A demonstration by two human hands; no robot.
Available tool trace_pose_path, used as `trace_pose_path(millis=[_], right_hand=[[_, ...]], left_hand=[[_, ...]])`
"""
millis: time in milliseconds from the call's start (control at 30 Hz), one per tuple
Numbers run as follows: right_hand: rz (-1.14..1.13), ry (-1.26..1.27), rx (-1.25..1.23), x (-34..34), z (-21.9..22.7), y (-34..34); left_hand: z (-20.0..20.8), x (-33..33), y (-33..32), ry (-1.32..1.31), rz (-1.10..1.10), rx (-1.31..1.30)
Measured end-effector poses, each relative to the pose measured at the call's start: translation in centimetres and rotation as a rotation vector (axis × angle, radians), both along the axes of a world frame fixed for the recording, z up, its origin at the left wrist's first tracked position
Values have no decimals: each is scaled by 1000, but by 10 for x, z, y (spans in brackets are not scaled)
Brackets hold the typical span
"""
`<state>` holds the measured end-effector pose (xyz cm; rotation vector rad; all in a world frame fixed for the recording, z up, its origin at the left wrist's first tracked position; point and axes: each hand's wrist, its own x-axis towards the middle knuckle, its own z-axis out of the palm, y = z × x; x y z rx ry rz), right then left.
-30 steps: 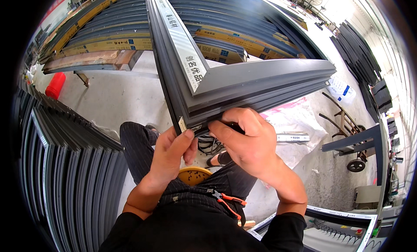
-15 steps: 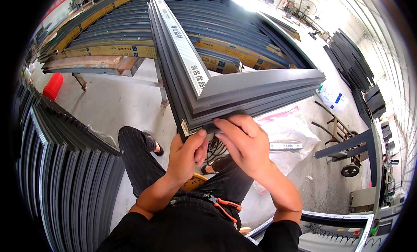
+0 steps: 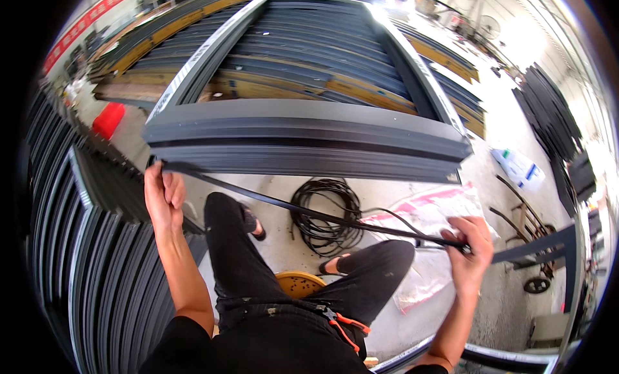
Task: The person installs a black rubber seal onto a gray window frame. They press the seal into the frame's groove by hand, then use pliers to cut the excess seal at the corners. The person repeats this process for multiple sides of the frame.
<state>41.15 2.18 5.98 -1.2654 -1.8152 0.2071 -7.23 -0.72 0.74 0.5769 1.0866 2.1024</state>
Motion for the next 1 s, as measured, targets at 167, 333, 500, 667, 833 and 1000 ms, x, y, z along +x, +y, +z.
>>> trace_pose_path(millis=[167,333,500,667,833,1000], right_hand=[[147,60,-20,-3,15,13],[256,45,4,-7,18,55],[295,36,-9,3,-6,99],[283,169,-69,11,-23,112],[270,248,-41,-18,-26,96],[429,138,16,-35,-23,97]], left_hand=[[-14,-100,22,-27,50,48],[-3,-110,32,5,79,-15],[-11,-120,26,35,-9,68],[1,-88,25,86,-29,-154],[1,-72,30,87,-46,-74],[11,-47,30,95,-63,-191]])
